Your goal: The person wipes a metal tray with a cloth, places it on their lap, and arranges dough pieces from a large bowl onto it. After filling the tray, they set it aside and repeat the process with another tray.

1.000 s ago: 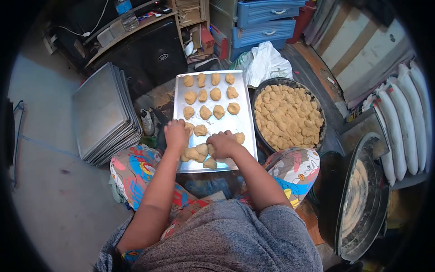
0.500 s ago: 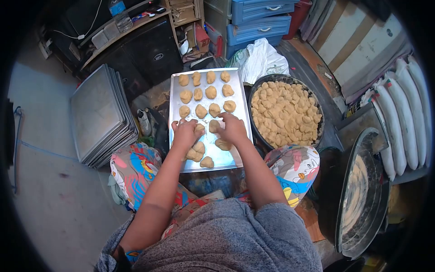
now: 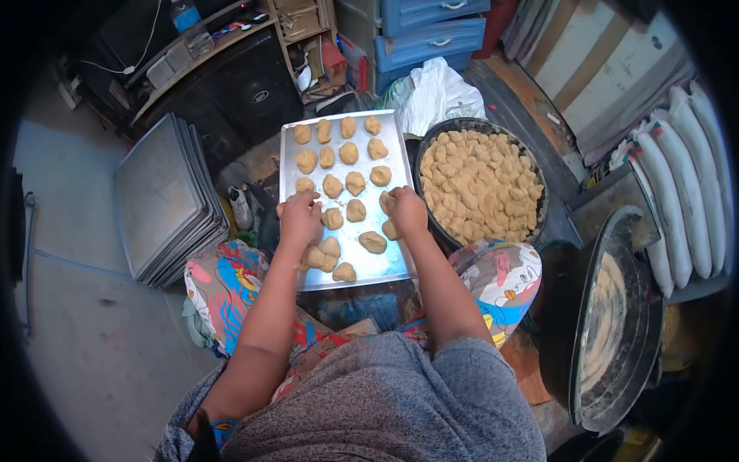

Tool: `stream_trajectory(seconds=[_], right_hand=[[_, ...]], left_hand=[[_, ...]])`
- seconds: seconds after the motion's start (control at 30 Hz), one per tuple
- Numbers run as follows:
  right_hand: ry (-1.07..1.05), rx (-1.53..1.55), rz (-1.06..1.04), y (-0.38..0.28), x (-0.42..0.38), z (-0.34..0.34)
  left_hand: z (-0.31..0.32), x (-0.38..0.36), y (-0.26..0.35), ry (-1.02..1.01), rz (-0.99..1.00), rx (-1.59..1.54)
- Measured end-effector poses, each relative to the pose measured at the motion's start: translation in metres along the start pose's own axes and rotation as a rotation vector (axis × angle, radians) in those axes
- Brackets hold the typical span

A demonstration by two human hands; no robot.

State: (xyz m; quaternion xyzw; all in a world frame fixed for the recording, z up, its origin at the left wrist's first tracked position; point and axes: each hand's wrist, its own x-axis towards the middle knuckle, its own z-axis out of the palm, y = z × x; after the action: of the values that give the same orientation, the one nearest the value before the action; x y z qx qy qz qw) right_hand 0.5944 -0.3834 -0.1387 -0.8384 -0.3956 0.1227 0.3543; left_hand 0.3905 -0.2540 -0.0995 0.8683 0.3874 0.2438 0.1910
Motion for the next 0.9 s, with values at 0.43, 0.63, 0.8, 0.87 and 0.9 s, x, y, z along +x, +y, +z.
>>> stream_trajectory(seconds=[0.43,0.63,0.8,0.87,0.9], right_hand=[[-0.431,-0.19,-0.125,-0.02,-0.041,-0.041],[-0.087,-0.003,0.134,-0.009,-0.025,-0.04],[-0.098,0.068,-0.041,0.005,-0.023,-0.01],[-0.115,0.091,-0.043,-0.002,-0.025,-0.007],[-0.129,0.106,-0.032,-0.004,-0.026,-0.005]], left_hand=[[-0.006,-0.041,0.022,-0.185,0.194,-0.127],[0.045,-0.059,0.065,-0.36,0.269,-0.024],[0.04,-0.062,0.056,-0.393,0.347,0.008],[0.024,-0.055,0.055,-0.431,0.313,-0.111],[0.023,-0.05,0.053,-0.424,0.308,-0.105]])
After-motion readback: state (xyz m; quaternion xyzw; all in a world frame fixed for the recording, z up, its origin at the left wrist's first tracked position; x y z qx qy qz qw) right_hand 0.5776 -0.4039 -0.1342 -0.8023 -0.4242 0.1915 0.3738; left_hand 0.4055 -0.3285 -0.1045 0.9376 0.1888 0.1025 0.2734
